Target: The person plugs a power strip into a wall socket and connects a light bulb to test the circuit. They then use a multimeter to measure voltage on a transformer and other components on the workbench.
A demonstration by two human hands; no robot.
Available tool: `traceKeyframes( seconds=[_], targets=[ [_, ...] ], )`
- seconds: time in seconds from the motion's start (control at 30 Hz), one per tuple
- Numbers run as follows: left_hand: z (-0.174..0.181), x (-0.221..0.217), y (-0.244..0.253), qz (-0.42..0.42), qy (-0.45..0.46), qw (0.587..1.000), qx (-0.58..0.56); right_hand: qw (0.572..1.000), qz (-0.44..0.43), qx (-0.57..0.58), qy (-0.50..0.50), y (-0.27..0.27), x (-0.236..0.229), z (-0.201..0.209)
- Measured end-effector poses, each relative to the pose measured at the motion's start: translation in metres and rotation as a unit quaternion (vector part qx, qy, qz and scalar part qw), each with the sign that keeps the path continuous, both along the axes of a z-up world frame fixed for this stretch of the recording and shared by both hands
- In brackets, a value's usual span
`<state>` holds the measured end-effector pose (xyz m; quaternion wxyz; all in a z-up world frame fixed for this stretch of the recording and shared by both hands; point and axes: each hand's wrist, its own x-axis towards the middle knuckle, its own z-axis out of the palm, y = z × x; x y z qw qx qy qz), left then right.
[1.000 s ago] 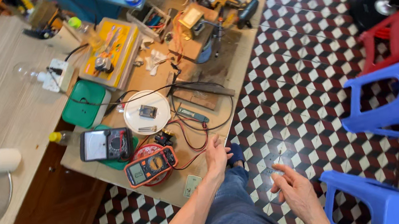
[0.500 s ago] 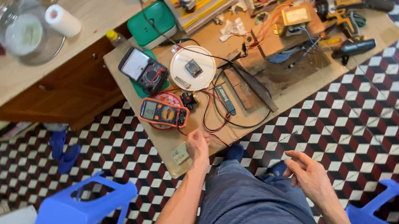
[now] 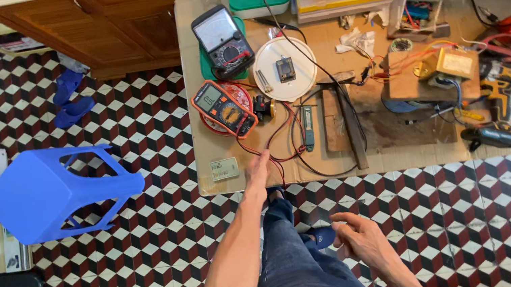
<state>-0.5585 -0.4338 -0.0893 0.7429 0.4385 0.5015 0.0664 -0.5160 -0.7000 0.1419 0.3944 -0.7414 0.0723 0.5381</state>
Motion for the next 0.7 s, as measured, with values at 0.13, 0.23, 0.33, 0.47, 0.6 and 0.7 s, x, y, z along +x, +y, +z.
traceKeyframes(
  seconds=[0.13, 0.23, 0.33, 0.47, 0.6, 0.7],
  targets=[
    [0.038, -0.013, -0.019, 0.081, -0.017, 0.99, -0.117, 0.987, -0.089, 0.005, 0.135, 0.043, 0.008, -0.04],
    [0.086, -0.014, -0.018, 0.154, -0.028, 0.959, -0.234, 0.949, -0.185, 0.031, 0.253, 0.079, 0.01, -0.059],
    [0.102, -0.02, 0.001, 0.161, -0.044, 0.93, -0.326, 0.893, -0.281, 0.076, 0.344, 0.101, 0.003, -0.084],
    [0.091, -0.035, 0.035, 0.09, -0.069, 0.906, -0.407, 0.847, -0.39, 0.169, 0.32, 0.107, -0.005, -0.147],
    [0.075, -0.056, 0.053, 0.045, -0.012, 0.939, -0.341, 0.803, -0.515, 0.207, 0.218, 0.071, -0.01, -0.195],
    [0.057, -0.063, 0.072, 0.025, 0.048, 0.96, -0.274, 0.75, -0.598, 0.175, 0.222, 0.016, -0.01, -0.19]
  ],
)
